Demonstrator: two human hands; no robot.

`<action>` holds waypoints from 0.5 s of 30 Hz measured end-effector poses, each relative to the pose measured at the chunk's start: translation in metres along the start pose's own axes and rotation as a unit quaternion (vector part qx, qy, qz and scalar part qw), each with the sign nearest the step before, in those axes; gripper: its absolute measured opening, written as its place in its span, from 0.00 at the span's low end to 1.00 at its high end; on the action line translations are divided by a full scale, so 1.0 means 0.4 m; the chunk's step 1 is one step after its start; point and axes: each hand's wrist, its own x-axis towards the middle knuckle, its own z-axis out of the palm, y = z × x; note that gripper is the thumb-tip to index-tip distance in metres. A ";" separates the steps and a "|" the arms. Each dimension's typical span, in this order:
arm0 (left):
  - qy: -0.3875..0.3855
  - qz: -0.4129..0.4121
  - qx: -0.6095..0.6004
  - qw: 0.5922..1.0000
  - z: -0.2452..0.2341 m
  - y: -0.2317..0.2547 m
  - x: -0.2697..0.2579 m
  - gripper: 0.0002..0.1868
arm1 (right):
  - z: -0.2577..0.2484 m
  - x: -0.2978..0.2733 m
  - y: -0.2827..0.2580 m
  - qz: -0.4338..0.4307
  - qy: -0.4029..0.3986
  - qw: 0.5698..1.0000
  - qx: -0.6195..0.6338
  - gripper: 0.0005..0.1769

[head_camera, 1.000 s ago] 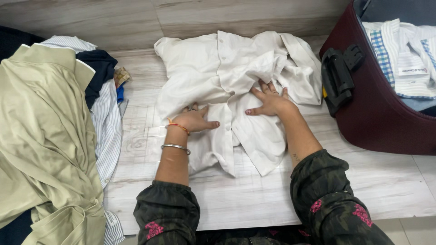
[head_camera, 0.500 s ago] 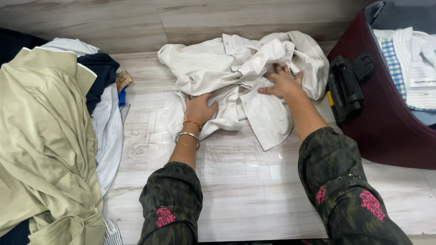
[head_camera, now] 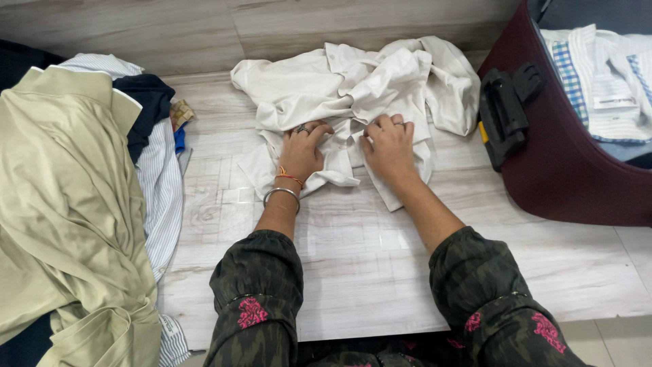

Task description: The person buttons a white shirt and a tan shirt, rolls them into compact shapes by hand, and places them into a suitcase alongside other packed garments.

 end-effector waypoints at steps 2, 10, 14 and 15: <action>0.028 0.044 -0.015 0.999 -0.006 0.008 -0.002 0.28 | -0.003 -0.022 -0.026 0.010 -0.022 0.999 0.034 0.10; -0.096 -0.158 -0.066 0.981 0.034 0.024 0.013 0.07 | 0.002 -0.060 -0.037 0.030 0.024 0.995 0.096 0.16; -0.154 -0.349 -0.022 0.924 0.043 0.084 0.047 0.18 | 0.001 -0.057 -0.029 0.040 0.012 0.995 0.093 0.16; -0.133 -0.336 0.014 0.932 0.047 0.109 0.049 0.17 | -0.002 -0.053 -0.028 0.036 0.012 0.995 0.089 0.15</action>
